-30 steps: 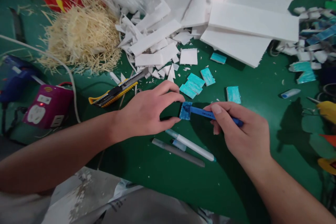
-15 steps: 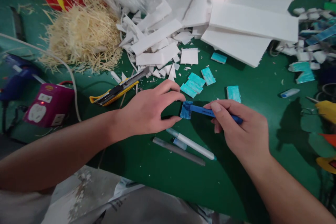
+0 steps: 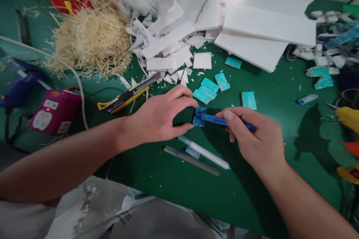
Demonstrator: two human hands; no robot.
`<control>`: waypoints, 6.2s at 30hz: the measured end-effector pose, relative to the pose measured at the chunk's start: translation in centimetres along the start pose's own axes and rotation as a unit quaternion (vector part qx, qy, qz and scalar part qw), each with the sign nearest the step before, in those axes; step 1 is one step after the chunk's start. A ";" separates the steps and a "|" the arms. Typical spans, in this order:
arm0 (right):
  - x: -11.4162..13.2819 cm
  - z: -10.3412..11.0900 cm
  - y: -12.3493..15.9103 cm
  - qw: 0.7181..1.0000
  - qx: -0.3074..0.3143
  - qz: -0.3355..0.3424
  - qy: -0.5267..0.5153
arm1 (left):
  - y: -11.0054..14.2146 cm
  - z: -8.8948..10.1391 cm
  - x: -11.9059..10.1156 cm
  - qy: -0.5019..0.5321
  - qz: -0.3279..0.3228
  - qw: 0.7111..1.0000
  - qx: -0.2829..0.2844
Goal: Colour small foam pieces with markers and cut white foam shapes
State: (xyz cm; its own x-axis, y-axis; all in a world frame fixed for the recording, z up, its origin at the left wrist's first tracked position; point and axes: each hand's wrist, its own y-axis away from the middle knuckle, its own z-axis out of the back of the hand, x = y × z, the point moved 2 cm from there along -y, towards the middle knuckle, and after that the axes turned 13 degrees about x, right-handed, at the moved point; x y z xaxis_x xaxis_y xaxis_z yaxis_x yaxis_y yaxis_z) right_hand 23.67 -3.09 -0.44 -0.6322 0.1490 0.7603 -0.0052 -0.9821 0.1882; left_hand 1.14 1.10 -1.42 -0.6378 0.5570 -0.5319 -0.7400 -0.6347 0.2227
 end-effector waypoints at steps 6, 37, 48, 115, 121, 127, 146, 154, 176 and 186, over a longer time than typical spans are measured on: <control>-1.1 -0.1 0.1 0.999 -0.038 0.031 0.006 | -0.2 -0.1 0.2 0.015 0.002 1.000 -0.003; 0.2 -0.1 0.0 0.999 -0.031 0.001 -0.011 | -0.4 0.2 0.1 0.048 0.029 0.998 0.008; 0.2 0.2 0.1 1.000 -0.015 0.007 -0.004 | -0.4 0.1 0.1 0.041 0.027 0.999 0.006; 0.4 0.5 1.4 0.997 -0.071 -0.019 0.007 | -0.5 0.3 -0.1 0.027 0.026 0.999 0.003; 0.4 0.6 1.4 0.997 -0.069 -0.024 0.023 | -0.4 0.2 0.0 0.031 0.023 0.999 0.003; 0.1 0.4 1.5 0.997 -0.069 -0.016 0.027 | -0.4 0.2 0.0 0.037 0.023 0.999 0.001; 0.4 0.3 1.1 0.998 -0.035 0.006 0.045 | -0.4 -0.1 0.2 0.032 0.015 0.999 -0.006; -1.5 -0.1 1.4 0.994 -0.053 0.060 0.077 | -0.3 0.1 0.1 0.026 0.017 0.999 -0.005; 0.4 0.5 2.0 0.996 -0.043 -0.010 0.077 | -0.4 -0.1 0.2 0.030 0.014 0.999 -0.009; -0.2 0.5 1.9 0.995 -0.058 0.006 0.084 | -0.3 -0.2 -0.1 0.029 0.033 0.999 -0.007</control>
State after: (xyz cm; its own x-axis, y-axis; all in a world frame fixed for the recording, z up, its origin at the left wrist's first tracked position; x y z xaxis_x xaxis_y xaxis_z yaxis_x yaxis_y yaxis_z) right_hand 24.18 -4.97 0.07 -0.7530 0.1260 0.6458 -0.0809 -0.9918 0.0992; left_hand 1.45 1.11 -1.54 -0.6721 0.4820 -0.5621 -0.6931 -0.6768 0.2483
